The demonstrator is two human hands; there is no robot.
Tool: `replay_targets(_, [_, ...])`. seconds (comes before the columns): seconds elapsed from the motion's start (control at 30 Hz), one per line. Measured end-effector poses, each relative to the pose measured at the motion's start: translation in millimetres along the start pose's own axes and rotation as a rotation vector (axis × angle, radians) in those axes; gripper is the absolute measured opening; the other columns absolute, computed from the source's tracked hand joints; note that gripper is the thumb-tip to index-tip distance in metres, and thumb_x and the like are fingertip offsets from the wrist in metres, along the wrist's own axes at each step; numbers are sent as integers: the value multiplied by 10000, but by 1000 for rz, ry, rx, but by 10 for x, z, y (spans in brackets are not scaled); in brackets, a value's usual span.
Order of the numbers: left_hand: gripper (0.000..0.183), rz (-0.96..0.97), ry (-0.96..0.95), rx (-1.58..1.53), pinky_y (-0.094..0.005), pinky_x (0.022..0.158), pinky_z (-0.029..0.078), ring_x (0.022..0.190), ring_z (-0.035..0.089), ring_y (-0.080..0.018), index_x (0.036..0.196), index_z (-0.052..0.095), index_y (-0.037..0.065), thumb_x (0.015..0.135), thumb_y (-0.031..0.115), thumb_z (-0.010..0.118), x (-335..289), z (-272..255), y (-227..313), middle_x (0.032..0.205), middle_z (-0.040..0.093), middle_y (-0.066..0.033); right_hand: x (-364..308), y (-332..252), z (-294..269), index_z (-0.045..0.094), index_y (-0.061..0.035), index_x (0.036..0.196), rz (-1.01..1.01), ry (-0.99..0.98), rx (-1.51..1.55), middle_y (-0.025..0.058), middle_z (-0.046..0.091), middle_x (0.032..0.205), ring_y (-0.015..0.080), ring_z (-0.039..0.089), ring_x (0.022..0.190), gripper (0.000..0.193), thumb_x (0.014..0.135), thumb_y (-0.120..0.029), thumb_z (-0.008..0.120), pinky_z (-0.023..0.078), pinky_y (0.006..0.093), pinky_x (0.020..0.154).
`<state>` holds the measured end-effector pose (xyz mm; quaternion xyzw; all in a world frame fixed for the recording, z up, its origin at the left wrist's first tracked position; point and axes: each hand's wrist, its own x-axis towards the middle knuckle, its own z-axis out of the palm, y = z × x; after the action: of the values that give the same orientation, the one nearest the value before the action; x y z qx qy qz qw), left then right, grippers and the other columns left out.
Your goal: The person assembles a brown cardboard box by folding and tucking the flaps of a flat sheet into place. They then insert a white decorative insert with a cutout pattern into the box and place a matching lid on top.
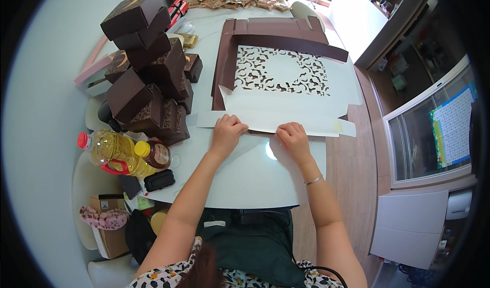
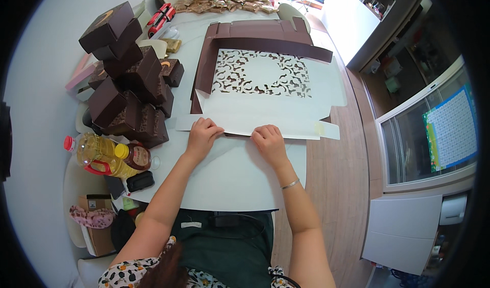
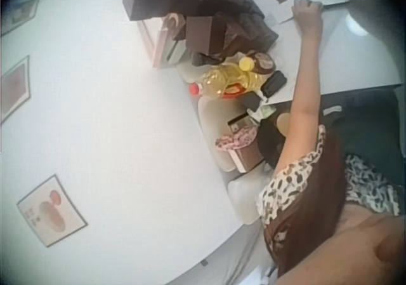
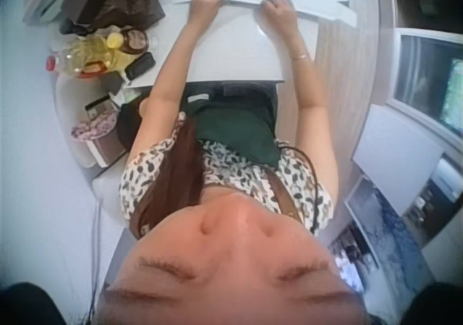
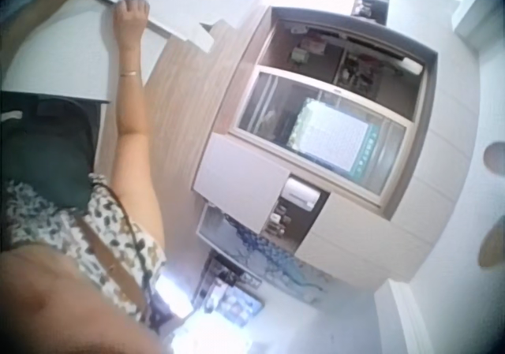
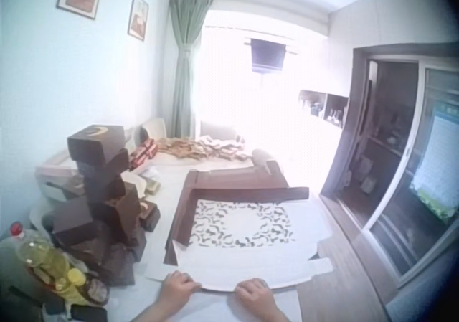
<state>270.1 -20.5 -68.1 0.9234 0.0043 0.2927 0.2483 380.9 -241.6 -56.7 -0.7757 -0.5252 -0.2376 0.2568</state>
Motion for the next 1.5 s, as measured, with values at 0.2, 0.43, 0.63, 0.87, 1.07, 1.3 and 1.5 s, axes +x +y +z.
replay_targets(0.2, [165,-86,52,-6,-369,789,426,855,540,-203,956,700,132,792,124,712,37,-67,29,844,577,-5,129,-8,18,576,-83,798,28,11,-45,33,526,772,219,533,753,125,775,-93,698,432,361,731])
replay_targets(0.43, [267,422,227,325,-443,1051,383,1128,555,-167,1091,682,195,831,137,657,124,17,244,1109,633,42,381,39,-201,571,-73,800,80,-117,18,49,534,798,240,536,754,107,806,-92,676,433,353,706])
replay_targets(0.63, [312,612,241,255,-328,873,504,962,621,-162,1092,671,119,781,115,639,267,-131,226,1067,650,13,415,148,-565,608,-24,812,366,-361,444,80,570,768,234,553,670,95,837,-93,668,450,328,609])
replay_targets(0.87, [329,635,105,232,-273,669,555,832,676,-170,1069,673,48,744,82,640,213,8,116,1031,680,-44,323,90,-473,644,-40,858,520,-358,410,65,599,774,210,566,684,124,792,-108,724,460,324,643])
replay_targets(1.07, [318,550,132,184,-293,693,554,838,678,-179,1076,670,48,763,90,634,243,-62,196,1023,687,-47,194,-301,-247,637,-113,915,80,109,-143,24,594,982,204,573,954,269,699,-174,786,397,473,956])
replay_targets(1.3, [277,515,190,184,-330,767,548,888,671,-175,1064,681,77,795,145,668,285,-89,240,1036,690,-28,157,-237,-86,658,-109,949,-55,330,-319,26,588,987,191,589,932,229,737,-137,740,409,448,980])
replay_targets(1.5, [271,445,192,216,-419,941,486,988,648,-179,1054,689,126,784,152,692,239,-36,186,1053,687,11,207,-134,-73,650,-86,874,-94,190,-104,12,565,795,183,562,747,161,723,-37,681,488,332,764])
